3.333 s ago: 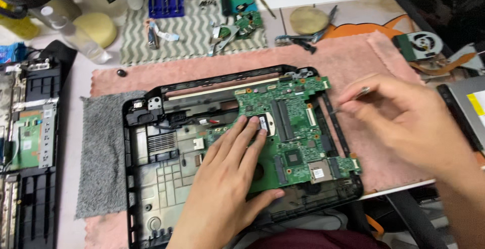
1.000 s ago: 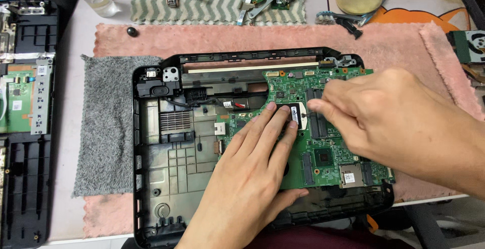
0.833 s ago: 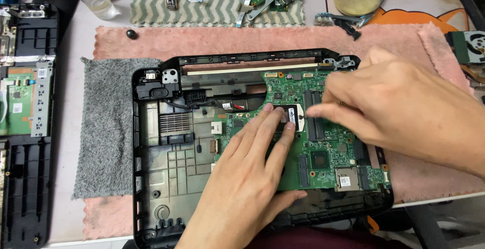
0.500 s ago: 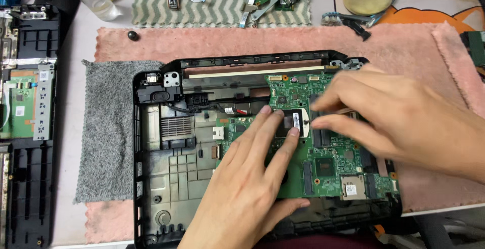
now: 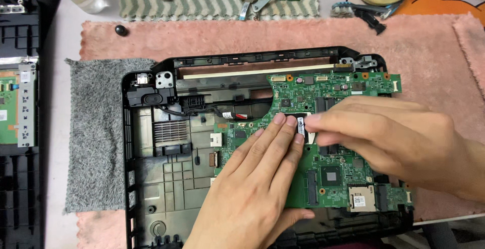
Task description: The person works on a disassembled laptop motherboard, using a screwdriver to remove screws and detach a cooling fan. They then lift the motherboard out of the chassis, flip it over, and continue to manipulate components and ribbon cables.
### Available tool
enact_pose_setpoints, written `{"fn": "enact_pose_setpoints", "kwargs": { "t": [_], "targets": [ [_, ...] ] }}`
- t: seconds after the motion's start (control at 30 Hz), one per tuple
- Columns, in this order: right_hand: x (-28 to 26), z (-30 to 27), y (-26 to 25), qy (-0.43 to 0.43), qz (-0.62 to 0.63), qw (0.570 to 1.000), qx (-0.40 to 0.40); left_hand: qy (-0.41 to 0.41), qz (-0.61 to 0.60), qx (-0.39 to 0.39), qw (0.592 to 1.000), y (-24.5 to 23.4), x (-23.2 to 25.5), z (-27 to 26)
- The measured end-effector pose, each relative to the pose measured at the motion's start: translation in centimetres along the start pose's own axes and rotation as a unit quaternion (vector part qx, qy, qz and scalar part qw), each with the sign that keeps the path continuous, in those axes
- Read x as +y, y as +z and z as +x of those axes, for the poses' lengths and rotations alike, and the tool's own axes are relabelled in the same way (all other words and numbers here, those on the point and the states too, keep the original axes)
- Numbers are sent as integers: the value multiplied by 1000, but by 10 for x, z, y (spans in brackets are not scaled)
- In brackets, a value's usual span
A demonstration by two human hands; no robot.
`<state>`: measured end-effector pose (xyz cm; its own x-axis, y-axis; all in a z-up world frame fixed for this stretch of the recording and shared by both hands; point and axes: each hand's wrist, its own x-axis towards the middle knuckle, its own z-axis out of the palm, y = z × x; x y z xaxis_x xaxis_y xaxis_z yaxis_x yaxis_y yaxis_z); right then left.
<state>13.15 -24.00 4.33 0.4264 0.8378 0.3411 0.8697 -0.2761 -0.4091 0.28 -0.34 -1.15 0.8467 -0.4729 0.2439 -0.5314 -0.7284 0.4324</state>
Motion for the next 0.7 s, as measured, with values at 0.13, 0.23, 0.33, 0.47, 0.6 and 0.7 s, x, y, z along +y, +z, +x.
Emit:
{"fn": "enact_pose_setpoints", "kwargs": {
  "t": [0.13, 0.23, 0.33, 0.47, 0.6, 0.7],
  "targets": [
    [0, -2, 0, 6, 30, 999, -7, -5, 23, 5, 1000, 0, 1, 0],
    [-17, 5, -5, 96, 45, 994, 1, -6, 19, 0, 1000, -1, 2, 0],
    [-28, 4, -7, 214, -52, 975, 17, -3, 26, 2, 1000, -1, 2, 0],
    [-37, 6, 4, 220, -50, 972, 68, -6, 14, 10, 1000, 4, 3, 0],
    [-47, -4, 24, 289, 49, 945, 147, -16, -18, 27, 999, 11, 5, -1],
    [-65, 7, 28, 339, -29, 924, 173, -23, -9, 26, 999, 15, 5, -1]
  ]
}}
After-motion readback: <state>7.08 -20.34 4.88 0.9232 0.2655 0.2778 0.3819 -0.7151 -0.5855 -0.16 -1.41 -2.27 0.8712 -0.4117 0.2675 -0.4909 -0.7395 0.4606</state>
